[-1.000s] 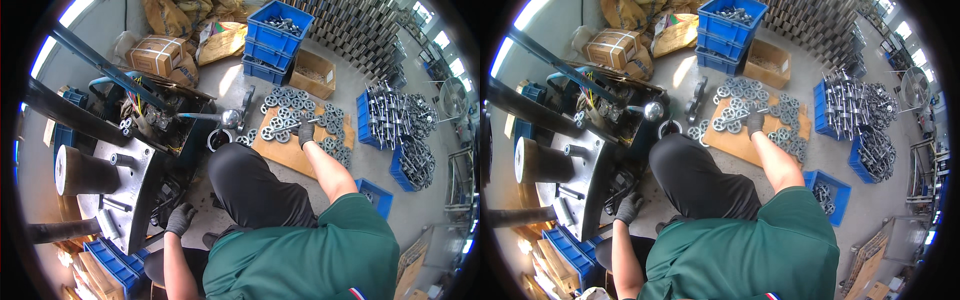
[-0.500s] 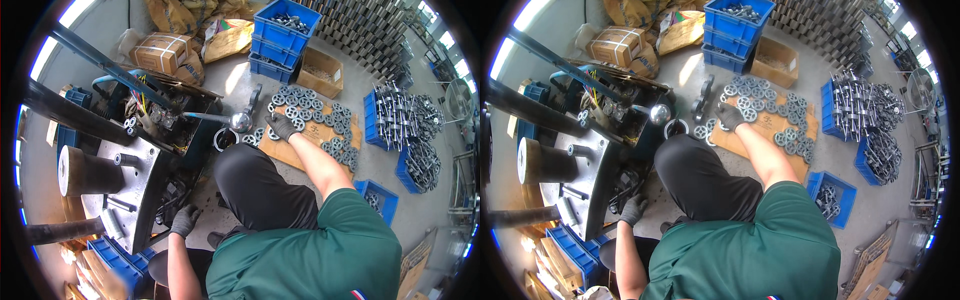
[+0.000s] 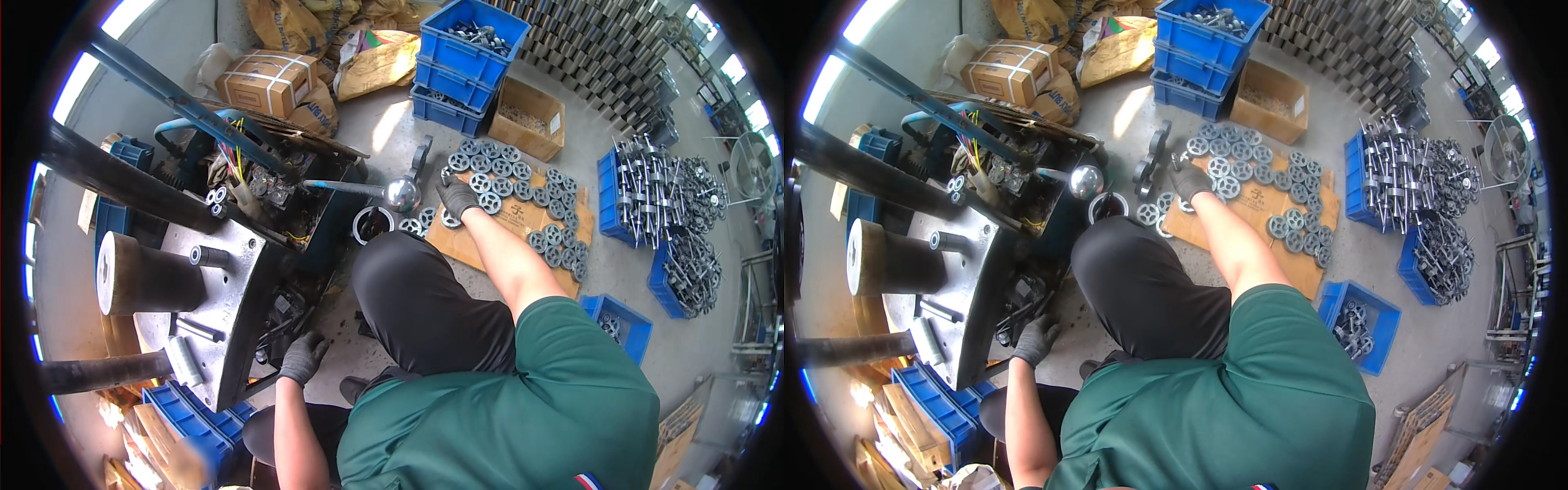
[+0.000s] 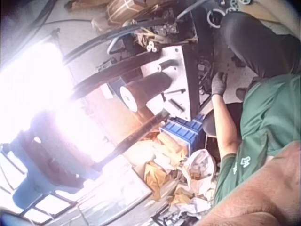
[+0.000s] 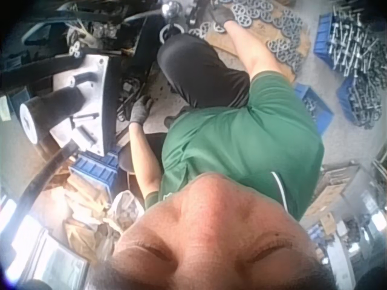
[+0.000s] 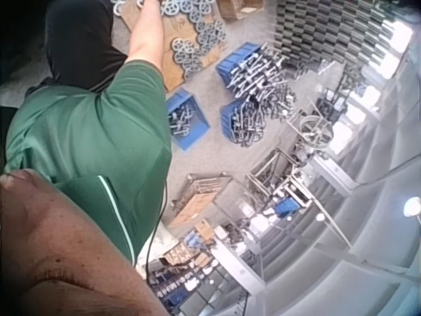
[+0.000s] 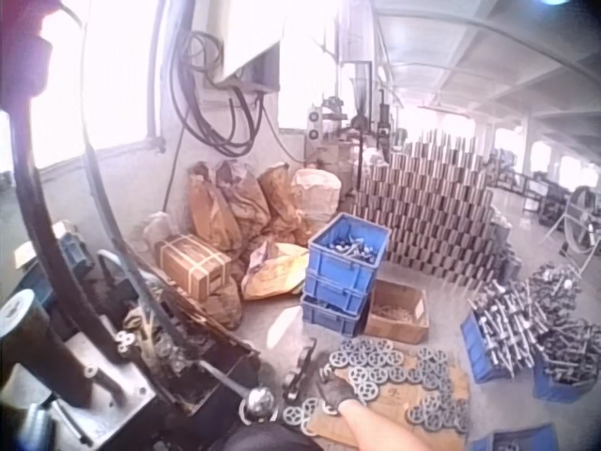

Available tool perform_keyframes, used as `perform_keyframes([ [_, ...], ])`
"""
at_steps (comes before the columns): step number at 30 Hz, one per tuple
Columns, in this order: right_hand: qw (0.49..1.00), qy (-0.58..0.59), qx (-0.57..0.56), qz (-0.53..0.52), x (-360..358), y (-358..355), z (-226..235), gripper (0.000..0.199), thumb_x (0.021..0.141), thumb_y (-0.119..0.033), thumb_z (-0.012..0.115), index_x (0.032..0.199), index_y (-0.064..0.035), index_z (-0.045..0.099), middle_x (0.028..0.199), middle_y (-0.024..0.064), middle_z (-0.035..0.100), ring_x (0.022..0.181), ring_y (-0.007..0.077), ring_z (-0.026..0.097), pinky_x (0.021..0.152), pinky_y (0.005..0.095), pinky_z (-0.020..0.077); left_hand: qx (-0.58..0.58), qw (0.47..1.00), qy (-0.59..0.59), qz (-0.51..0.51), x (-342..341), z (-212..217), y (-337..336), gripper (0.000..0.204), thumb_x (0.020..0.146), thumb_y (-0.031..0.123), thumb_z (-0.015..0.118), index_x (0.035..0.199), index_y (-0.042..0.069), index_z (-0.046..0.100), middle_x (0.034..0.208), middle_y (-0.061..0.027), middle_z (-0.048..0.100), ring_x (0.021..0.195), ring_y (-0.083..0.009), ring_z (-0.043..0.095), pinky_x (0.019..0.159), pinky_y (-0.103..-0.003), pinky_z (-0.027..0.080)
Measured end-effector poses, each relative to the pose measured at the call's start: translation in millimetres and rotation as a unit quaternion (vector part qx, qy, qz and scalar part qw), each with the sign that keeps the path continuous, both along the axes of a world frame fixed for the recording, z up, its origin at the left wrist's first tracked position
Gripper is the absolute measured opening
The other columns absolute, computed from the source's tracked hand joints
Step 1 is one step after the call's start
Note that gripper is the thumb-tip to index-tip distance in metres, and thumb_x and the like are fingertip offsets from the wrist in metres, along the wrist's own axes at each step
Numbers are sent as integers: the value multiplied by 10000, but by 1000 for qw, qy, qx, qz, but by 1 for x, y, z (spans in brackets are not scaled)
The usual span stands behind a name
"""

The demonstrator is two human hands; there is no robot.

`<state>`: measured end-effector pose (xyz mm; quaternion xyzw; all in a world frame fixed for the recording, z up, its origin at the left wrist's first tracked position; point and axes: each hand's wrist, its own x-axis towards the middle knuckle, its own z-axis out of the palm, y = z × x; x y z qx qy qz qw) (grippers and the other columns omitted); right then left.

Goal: The person assembles metal shafts into gear-like components using an industrial press machine, wearing work gloves.

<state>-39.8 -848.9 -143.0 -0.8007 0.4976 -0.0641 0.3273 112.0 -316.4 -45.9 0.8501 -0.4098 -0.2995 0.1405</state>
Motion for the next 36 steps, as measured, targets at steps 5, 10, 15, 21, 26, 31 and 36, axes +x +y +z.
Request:
perform_keyframes([
  [5, 999, 17, 1, 49, -30, -26, -25, 351, 1007, -396, 549, 1088, -102, 723, 1080, 169, 753, 1024, 394, 707, 870, 459, 558, -5, 1000, 10, -5, -2, 4, -8, 335, 959, 304, 687, 1162, 39, 714, 1104, -257, 725, 1075, -453, 679, 926, -529, 534],
  [10, 978, -109, 74, 161, -80, -28, -37, 318, 948, -303, 622, 952, -3, 728, 882, 190, 747, 785, 247, 742, 757, 400, 568, 3, 1000, -10, 1, -4, 9, -1, 335, 960, 306, 686, 1159, 38, 714, 1119, -259, 721, 1083, -455, 677, 929, -526, 532],
  [15, 966, -101, 114, 209, -143, -11, -40, 335, 952, -342, 608, 966, -30, 727, 912, 181, 748, 817, 276, 715, 814, 404, 556, 6, 1000, -12, 17, -10, 11, 2, 335, 962, 315, 685, 1145, 36, 716, 1117, -260, 717, 1076, -453, 676, 929, -524, 528],
  [21, 960, -233, 146, 55, -188, 43, -40, 425, 868, -303, 880, 1118, -27, 675, 966, 34, 735, 859, 153, 709, 800, 310, 580, 32, 999, -8, -1, -8, 10, 5, 314, 966, 297, 681, 1117, 24, 717, 1083, -255, 712, 1058, -449, 674, 915, -525, 529],
  [26, 994, -35, -105, -3, -206, 69, -114, 626, 814, -522, 814, 1224, -75, 660, 1245, 109, 705, 1100, 247, 671, 980, 419, 543, 0, 1000, -1, -2, -12, 2, -13, 307, 962, 299, 685, 1106, 29, 715, 1094, -255, 711, 1062, -450, 673, 919, -522, 531],
  [31, 941, 134, -4, -310, -150, 72, -129, 723, 809, -603, 713, 1330, -108, 641, 1527, 169, 532, 1299, 422, 603, 1098, 477, 495, 33, 999, 7, 4, -11, 0, -11, 314, 961, 306, 687, 1121, 38, 718, 1104, -250, 717, 1064, -448, 676, 929, -524, 530],
  [36, 917, 77, -45, -390, -127, 82, -126, 642, 951, -433, 637, 1449, -40, 535, 1429, 295, 558, 1270, 432, 632, 1059, 495, 523, 61, 998, 12, 18, -8, -5, -1, 331, 955, 324, 697, 1136, 48, 728, 1126, -243, 725, 1088, -440, 680, 944, -522, 532],
])
